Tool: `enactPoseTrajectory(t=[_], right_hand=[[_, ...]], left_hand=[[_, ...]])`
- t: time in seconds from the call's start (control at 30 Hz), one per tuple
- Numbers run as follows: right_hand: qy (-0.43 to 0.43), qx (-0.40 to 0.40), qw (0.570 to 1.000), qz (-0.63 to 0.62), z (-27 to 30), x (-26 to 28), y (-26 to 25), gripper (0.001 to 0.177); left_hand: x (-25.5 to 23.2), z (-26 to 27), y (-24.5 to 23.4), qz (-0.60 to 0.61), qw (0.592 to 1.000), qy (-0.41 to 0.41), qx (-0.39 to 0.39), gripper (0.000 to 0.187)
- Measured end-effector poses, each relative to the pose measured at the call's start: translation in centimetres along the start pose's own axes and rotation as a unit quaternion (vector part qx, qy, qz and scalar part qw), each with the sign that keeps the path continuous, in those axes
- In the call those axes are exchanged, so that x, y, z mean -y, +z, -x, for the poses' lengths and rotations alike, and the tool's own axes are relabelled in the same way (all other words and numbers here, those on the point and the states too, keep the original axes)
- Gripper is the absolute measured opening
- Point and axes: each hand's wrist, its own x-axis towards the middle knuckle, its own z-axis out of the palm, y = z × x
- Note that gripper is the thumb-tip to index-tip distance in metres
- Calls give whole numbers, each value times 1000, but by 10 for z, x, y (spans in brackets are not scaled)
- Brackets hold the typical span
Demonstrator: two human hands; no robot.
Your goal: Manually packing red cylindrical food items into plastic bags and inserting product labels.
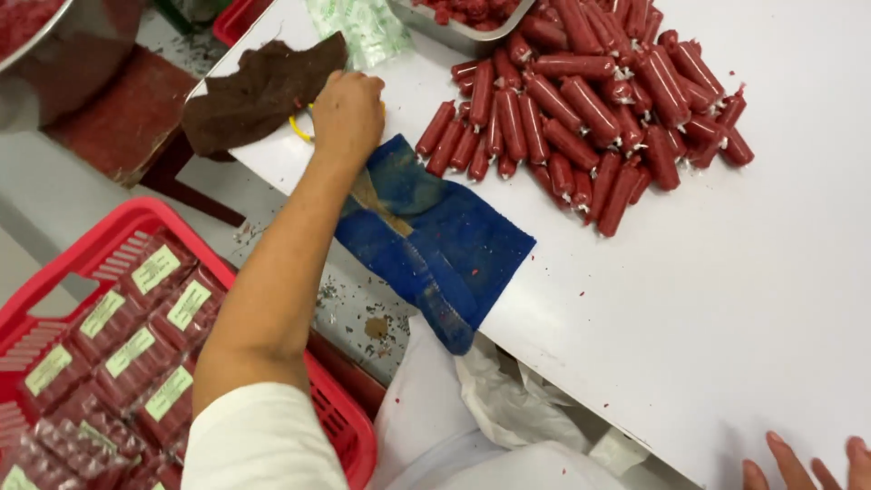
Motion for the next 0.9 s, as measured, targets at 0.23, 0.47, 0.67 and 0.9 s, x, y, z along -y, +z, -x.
enactPoseTrajectory(t=[0.23, 0.47, 0.67, 0.9], right_hand=[[110, -72, 991, -15, -23, 44, 16, 18], [96, -45, 994, -42, -45, 59, -3, 21], [223, -25, 952, -208, -95, 99, -38, 73], [224, 23, 742, -632, -120, 100, -44, 105]], left_hand=[[47, -72, 119, -158, 980, -57, 104, 33], [28, -68, 57, -64, 981, -86, 162, 17], [-194, 45, -175, 92, 921, -15, 378, 51], [-291, 150, -163, 784, 410, 73, 460, 68]])
